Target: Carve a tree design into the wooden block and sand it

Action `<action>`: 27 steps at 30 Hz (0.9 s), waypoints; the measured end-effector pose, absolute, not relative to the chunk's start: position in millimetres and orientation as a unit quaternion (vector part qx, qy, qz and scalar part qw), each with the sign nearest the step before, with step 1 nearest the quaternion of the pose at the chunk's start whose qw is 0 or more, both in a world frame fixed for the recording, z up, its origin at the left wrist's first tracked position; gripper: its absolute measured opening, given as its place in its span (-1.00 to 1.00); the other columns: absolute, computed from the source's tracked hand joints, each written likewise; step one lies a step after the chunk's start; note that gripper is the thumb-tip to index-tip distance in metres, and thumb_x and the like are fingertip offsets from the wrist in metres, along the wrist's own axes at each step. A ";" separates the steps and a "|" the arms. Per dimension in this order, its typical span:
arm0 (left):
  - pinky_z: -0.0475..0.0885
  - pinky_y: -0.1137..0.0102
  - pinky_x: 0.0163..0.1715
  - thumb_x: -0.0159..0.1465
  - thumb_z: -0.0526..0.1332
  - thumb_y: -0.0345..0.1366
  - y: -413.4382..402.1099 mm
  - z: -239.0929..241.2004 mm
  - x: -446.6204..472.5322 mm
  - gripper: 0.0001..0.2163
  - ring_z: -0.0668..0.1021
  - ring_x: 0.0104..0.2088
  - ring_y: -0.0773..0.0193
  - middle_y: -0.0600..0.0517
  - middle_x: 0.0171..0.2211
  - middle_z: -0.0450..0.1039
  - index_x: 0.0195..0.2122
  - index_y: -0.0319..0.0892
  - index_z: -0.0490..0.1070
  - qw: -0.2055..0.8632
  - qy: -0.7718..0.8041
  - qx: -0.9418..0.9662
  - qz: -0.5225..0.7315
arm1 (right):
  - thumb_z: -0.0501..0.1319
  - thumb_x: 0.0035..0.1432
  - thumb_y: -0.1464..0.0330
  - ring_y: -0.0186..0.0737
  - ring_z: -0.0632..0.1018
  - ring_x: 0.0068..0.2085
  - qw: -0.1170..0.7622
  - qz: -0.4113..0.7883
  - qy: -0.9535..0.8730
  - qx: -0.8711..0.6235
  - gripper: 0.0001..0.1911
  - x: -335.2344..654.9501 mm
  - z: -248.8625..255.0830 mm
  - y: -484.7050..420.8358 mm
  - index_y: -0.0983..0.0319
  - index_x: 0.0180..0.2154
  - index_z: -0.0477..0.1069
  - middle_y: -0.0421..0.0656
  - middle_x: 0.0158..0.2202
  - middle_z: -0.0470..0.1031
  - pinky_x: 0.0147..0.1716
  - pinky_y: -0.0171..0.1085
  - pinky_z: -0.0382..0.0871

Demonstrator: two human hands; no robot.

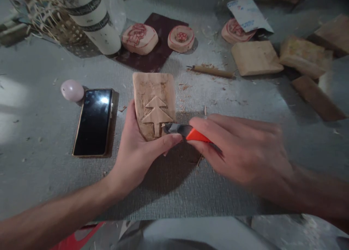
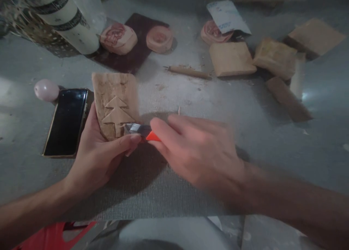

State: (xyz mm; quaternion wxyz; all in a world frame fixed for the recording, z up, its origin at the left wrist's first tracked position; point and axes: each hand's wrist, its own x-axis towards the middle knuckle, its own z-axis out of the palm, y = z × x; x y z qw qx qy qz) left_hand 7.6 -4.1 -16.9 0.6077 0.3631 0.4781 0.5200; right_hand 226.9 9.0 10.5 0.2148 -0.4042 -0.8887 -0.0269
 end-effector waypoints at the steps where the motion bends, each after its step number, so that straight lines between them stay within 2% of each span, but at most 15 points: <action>1: 0.43 0.56 -0.62 0.10 0.63 -0.55 -3.7 -16.0 8.2 -0.36 0.47 -0.54 0.44 0.24 -0.33 0.49 0.06 0.07 0.36 0.617 0.472 0.358 0.517 | 0.19 0.60 0.32 -0.34 0.51 -0.51 0.217 -0.031 -0.889 -0.403 -0.69 226.9 11.2 9.3 0.21 -0.19 0.66 -0.17 -0.30 0.74 -0.56 -0.19 0.11; 7: 0.41 0.57 -0.62 0.13 0.62 -0.51 -1.6 -12.6 8.9 -0.38 0.51 -0.53 0.43 0.23 -0.34 0.52 0.06 0.05 0.35 0.636 0.471 0.344 0.506 | 0.25 0.56 0.35 -0.32 0.53 -0.51 0.222 -0.050 -0.896 -0.382 -0.77 227.4 12.8 12.8 0.20 -0.18 0.65 -0.20 -0.36 0.71 -0.53 -0.18 0.13; 11: 0.42 0.59 -0.61 0.08 0.62 -0.55 -0.6 -11.9 9.3 -0.37 0.51 -0.51 0.44 0.24 -0.34 0.51 0.05 0.02 0.37 0.644 0.454 0.339 0.514 | 0.22 0.57 0.36 -0.30 0.56 -0.48 0.218 -0.043 -0.894 -0.389 -0.77 229.6 11.2 13.3 0.20 -0.16 0.65 -0.18 -0.29 0.74 -0.53 -0.16 0.13; 14: 0.46 0.59 -0.57 0.11 0.63 -0.48 0.1 -10.8 9.6 -0.40 0.52 -0.47 0.44 0.22 -0.30 0.51 0.05 -0.01 0.37 0.642 0.453 0.336 0.519 | 0.22 0.56 0.35 -0.29 0.58 -0.45 0.212 -0.029 -0.892 -0.398 -0.81 233.3 11.8 13.8 0.18 -0.10 0.63 -0.20 -0.26 0.75 -0.51 -0.17 0.17; 17: 0.51 0.56 -0.53 0.14 0.63 -0.44 0.1 -10.9 8.3 -0.40 0.62 -0.39 0.37 0.17 -0.25 0.55 0.09 -0.02 0.36 0.640 0.455 0.339 0.518 | 0.22 0.56 0.31 -0.26 0.62 -0.40 0.212 -0.010 -0.886 -0.412 -0.83 236.9 13.0 16.9 0.17 -0.03 0.60 -0.20 -0.23 0.75 -0.48 -0.19 0.23; 20: 0.56 0.53 -0.48 0.20 0.58 -0.45 -1.7 -13.6 5.6 -0.43 0.72 -0.30 0.27 0.13 -0.19 0.60 0.14 0.00 0.38 0.648 0.442 0.342 0.516 | 0.21 0.55 0.29 -0.26 0.63 -0.38 0.224 0.036 -0.876 -0.426 -0.83 238.1 12.1 21.8 0.15 -0.11 0.56 -0.21 -0.23 0.73 -0.46 -0.21 0.25; 22: 0.58 0.51 -0.44 0.24 0.54 -0.48 -3.9 -15.6 3.9 -0.45 0.73 -0.28 0.28 0.13 -0.16 0.61 0.16 0.04 0.38 0.659 0.424 0.354 0.509 | 0.26 0.51 0.27 -0.27 0.62 -0.40 0.239 0.076 -0.864 -0.436 -0.87 237.7 10.0 24.1 0.15 -0.15 0.53 -0.24 -0.28 0.70 -0.43 -0.23 0.29; 25: 0.64 0.47 -0.33 0.25 0.51 -0.51 -7.7 -15.5 3.1 -0.36 0.67 -0.33 0.35 0.15 -0.12 0.61 0.23 0.12 0.33 0.686 0.387 0.391 0.476 | 0.36 0.39 0.27 -0.31 0.55 -0.47 0.270 0.115 -0.848 -0.441 -0.88 236.9 5.7 24.4 0.13 -0.09 0.52 -0.33 -0.40 0.63 -0.43 -0.26 0.29; 27: 0.67 0.42 -0.26 0.26 0.50 -0.50 -10.0 -12.8 3.3 -0.26 0.66 -0.32 0.35 0.14 -0.07 0.61 0.34 0.20 0.25 0.712 0.374 0.398 0.441 | 0.34 0.36 0.34 -0.33 0.51 -0.51 0.282 0.131 -0.849 -0.427 -0.85 236.5 2.3 23.2 0.11 -0.04 0.54 -0.37 -0.41 0.62 -0.46 -0.27 0.27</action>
